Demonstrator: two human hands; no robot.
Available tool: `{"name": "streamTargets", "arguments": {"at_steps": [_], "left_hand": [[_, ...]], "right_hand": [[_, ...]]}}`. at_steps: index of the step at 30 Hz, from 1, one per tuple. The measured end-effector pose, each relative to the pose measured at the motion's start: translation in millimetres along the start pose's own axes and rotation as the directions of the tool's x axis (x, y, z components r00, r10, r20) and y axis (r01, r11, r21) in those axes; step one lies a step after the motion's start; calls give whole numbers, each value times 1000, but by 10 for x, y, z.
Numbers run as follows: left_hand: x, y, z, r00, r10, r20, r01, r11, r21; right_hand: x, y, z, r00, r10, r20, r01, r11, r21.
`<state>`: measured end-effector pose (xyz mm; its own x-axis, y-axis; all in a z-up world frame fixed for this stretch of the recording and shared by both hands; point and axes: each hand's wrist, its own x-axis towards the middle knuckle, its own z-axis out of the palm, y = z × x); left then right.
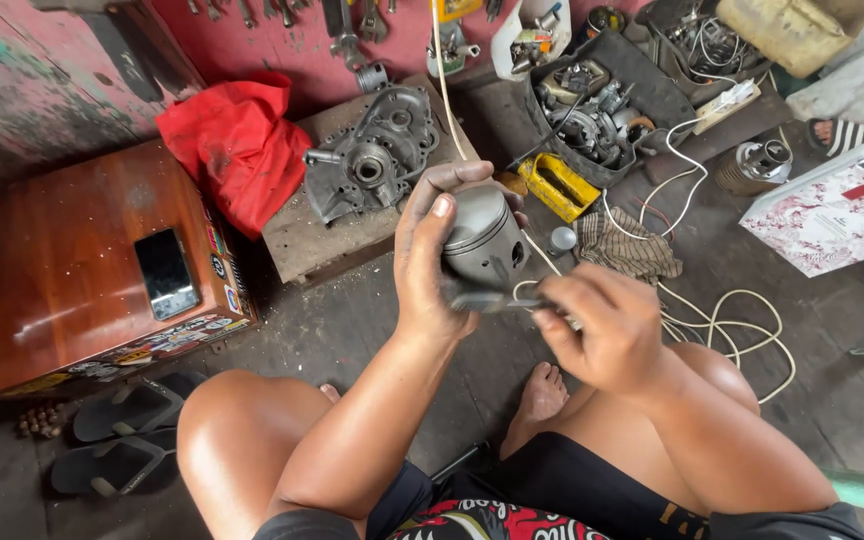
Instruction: Cleaning carbon deposits from a motorcycle piston using a scraper and a brush in a workshop environment.
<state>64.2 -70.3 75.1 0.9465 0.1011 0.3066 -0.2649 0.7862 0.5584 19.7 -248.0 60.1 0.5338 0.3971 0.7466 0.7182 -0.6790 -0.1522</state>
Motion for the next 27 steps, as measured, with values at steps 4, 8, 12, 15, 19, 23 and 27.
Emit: {"name": "streamTargets", "arguments": {"at_steps": [4,8,12,15,19,23,27], "left_hand": [[-7,9,-12,999,-29,-22,28,998,-48],[43,34,-97,984,-155,85,171,960,-222],[27,118,-60,988,-106,108,118,986,-114],[67,123,-112,977,-81,195,73,996,50],[79,105,-206,971,-87,224,18,956,292],[-3,301,-1,947,-156,282,77,960,270],[86,70,-199,939,-197,281,184,980,70]], "right_hand": [[2,64,26,996,72,-52,-71,997,26],[-46,8,43,1000,3,5,-3,999,44],[-38,231,-41,997,59,-58,-56,997,58],[-246,339,67,998,-46,-31,47,999,20],[-132,305,-38,996,-44,-77,42,999,-26],[-383,289,101,996,-88,3,87,991,106],[-147,325,-95,996,-19,-91,16,999,-27]]}}
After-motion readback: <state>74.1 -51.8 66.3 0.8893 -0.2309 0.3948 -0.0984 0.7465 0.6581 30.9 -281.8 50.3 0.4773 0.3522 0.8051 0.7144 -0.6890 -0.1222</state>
